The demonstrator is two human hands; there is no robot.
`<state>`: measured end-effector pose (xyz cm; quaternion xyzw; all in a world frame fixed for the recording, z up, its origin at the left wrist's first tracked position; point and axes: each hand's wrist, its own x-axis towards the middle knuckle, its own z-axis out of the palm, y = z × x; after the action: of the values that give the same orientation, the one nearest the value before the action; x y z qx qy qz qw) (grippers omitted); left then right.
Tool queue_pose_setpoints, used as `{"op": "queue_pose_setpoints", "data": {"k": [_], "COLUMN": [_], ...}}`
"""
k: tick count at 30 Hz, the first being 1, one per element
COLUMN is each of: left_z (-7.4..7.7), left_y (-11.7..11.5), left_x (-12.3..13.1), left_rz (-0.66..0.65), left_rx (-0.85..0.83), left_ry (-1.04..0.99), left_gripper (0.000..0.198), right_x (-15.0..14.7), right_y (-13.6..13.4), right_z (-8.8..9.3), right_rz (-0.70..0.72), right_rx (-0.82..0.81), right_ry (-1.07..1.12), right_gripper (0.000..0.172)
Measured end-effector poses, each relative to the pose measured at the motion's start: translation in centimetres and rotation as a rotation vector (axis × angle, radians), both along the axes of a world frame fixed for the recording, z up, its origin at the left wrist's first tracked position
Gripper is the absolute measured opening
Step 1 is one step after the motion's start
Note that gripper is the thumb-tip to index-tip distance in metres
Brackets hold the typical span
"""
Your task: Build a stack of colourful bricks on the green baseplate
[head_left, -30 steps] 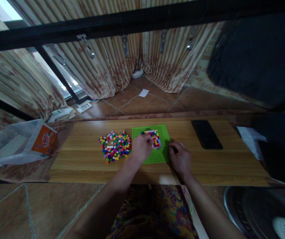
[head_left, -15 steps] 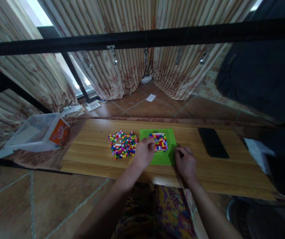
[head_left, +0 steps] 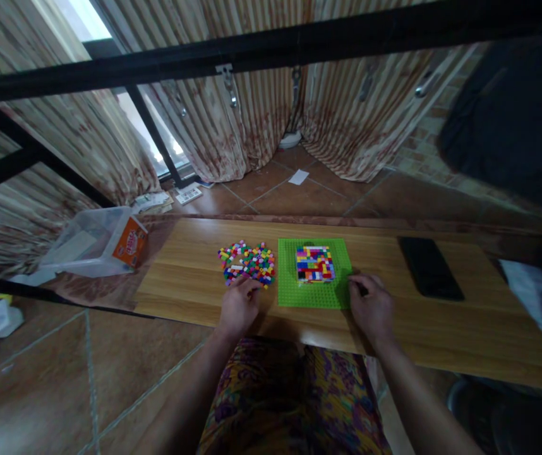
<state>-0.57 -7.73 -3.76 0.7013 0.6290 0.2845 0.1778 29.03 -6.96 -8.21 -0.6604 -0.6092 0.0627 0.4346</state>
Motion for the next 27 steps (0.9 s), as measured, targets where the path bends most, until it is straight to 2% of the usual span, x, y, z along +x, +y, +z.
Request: {"op": "queue_pose_setpoints", "data": {"k": [8,17,22,27], "left_z": [0.0,-0.3,1.7,3.6], "left_y": [0.3,0.4,1.2,4.0], "left_x": [1.3,1.6,3.7,7.7], "left_rz": [0.039,0.003,-0.058,-0.213], "left_rx": [-0.018,0.084,0.108,0.139], "left_ry": [0.231,0.267,0.154,0.102], "left_gripper": [0.009,0.012,0.012,0.013], "right_x": [-0.1,-0.2,-0.3,-0.4], "right_y": [0.0,0.1,0.1,0.1], "right_z": [0.2,0.2,0.3,0.5], "right_rz": [0.004,-0.006,-0.002,-0.001], "right_rx": [-0.012,-0.021,-0.026,-0.035], "right_ry": [-0.006,0.025,0.029,0.039], "right_gripper": [0.022,0.023,0.023,0.022]}}
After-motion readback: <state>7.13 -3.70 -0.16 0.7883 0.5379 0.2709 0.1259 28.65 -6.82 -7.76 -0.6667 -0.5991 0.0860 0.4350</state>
